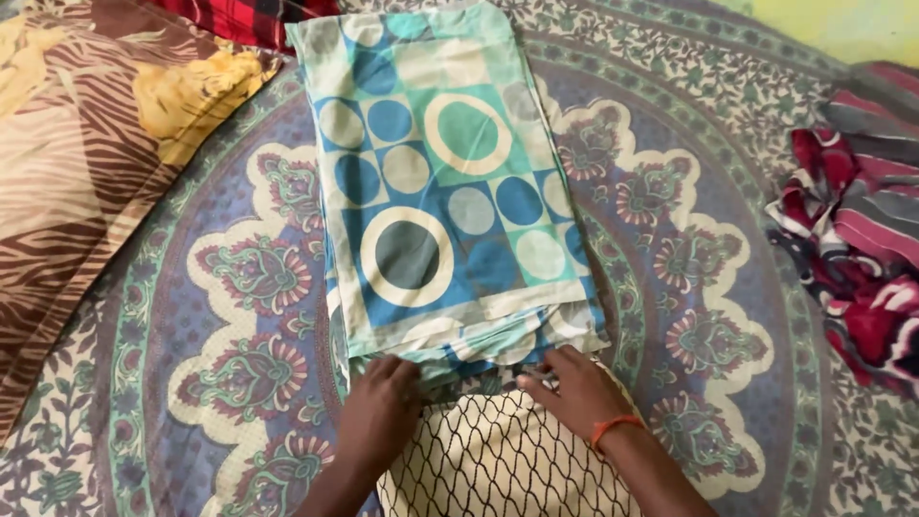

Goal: Putting a pillowcase onto a pillow on a bed.

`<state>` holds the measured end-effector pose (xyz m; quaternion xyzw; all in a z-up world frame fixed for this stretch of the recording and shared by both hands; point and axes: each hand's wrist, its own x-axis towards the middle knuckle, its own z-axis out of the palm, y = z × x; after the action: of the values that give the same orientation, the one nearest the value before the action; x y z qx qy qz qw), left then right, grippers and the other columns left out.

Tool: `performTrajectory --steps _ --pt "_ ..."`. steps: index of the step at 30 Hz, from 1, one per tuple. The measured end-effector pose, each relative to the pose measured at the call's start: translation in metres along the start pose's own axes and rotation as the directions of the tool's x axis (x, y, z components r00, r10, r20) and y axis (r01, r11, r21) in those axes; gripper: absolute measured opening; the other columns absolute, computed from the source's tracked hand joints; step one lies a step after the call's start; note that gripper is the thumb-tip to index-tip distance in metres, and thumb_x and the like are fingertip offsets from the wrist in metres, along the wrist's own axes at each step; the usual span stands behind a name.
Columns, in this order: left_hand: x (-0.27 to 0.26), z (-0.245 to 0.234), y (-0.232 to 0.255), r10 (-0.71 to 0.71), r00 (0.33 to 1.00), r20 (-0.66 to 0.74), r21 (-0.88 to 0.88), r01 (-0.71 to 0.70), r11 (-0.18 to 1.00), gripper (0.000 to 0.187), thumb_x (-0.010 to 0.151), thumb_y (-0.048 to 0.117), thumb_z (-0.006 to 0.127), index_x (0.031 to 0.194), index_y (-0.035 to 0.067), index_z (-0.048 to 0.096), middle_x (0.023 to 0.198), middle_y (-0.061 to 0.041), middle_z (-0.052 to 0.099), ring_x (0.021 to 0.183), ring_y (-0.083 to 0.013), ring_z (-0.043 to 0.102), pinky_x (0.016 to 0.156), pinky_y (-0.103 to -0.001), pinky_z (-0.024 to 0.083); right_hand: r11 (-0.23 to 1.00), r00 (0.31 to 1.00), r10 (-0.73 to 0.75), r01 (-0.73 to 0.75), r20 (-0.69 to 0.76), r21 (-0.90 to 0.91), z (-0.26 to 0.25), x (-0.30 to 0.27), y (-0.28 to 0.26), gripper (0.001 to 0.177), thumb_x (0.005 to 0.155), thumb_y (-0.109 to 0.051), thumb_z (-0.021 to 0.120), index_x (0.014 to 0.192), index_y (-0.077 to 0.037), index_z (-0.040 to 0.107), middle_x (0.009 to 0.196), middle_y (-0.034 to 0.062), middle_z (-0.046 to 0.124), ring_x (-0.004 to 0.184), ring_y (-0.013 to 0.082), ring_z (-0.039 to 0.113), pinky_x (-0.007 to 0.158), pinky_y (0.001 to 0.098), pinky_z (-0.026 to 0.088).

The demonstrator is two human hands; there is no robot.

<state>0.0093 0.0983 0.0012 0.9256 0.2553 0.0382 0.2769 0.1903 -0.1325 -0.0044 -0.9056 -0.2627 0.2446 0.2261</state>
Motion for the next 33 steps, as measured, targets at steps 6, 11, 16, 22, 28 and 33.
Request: performTrajectory --steps 6,11,16,22,28,33 --pt "0.022 0.019 0.029 0.300 0.947 0.110 -0.037 -0.298 0.954 0.026 0.082 0.019 0.075 0.106 0.009 0.069 0.105 -0.008 0.064 0.106 -0.0291 0.059 0.091 -0.044 0.048 0.969 0.862 0.136 -0.013 0.488 -0.247 -0.036 -0.005 -0.042 0.087 0.064 -0.083 0.070 0.125 -0.020 0.067 0.107 0.0116 0.073 0.104 0.0286 0.068 0.099 0.0449 0.052" --pt "0.054 0.055 0.065 0.510 0.830 0.228 -0.154 -0.486 0.860 0.038 0.079 0.023 0.077 0.113 0.010 0.068 0.110 -0.009 0.064 0.112 -0.0311 0.058 0.092 -0.044 0.048 0.864 0.831 0.049 0.243 0.554 -0.441 -0.055 -0.034 -0.056 0.098 0.059 -0.087 0.072 0.116 -0.008 0.070 0.117 0.0069 0.068 0.126 0.0293 0.053 0.115 0.0463 0.035" --pt "0.084 0.102 0.100 0.570 0.775 0.275 0.010 -0.595 0.804 0.050 0.072 0.025 0.078 0.116 0.008 0.062 0.112 -0.013 0.062 0.111 -0.0330 0.057 0.089 -0.047 0.048 0.911 0.897 -0.184 0.309 0.402 -0.273 -0.061 -0.075 -0.041 0.099 0.059 -0.082 0.076 0.125 -0.010 0.065 0.123 0.0059 0.063 0.122 0.0291 0.049 0.107 0.0512 0.029" --pt "0.097 0.142 0.103 0.503 0.782 0.369 0.130 -0.579 0.805 0.022 0.091 0.016 0.064 0.110 0.007 0.065 0.114 -0.014 0.066 0.113 -0.0323 0.063 0.090 -0.047 0.053 0.891 0.902 -0.347 0.402 0.257 -0.210 -0.056 -0.094 -0.022 0.090 0.064 -0.078 0.080 0.121 -0.009 0.069 0.117 0.0102 0.065 0.123 0.0398 0.050 0.103 0.0612 0.027" --pt "0.085 0.122 0.118 0.513 0.748 0.421 0.034 -0.579 0.815 0.019 0.092 0.014 0.061 0.109 0.007 0.068 0.111 -0.015 0.070 0.102 -0.0334 0.069 0.082 -0.045 0.057 0.899 0.908 -0.376 0.406 0.186 -0.164 -0.060 -0.103 -0.023 0.089 0.063 -0.078 0.079 0.116 -0.007 0.071 0.115 0.0109 0.066 0.118 0.0398 0.053 0.104 0.0664 0.027" --pt "0.071 0.118 0.125 0.437 0.724 0.534 0.011 -0.522 0.853 0.026 0.088 0.018 0.065 0.111 0.008 0.067 0.110 -0.013 0.070 0.089 -0.0299 0.073 0.076 -0.042 0.060 0.901 0.907 -0.385 0.410 0.170 -0.141 -0.064 -0.106 -0.025 0.089 0.063 -0.081 0.077 0.111 -0.006 0.072 0.110 0.0103 0.067 0.114 0.0364 0.055 0.100 0.0598 0.033"
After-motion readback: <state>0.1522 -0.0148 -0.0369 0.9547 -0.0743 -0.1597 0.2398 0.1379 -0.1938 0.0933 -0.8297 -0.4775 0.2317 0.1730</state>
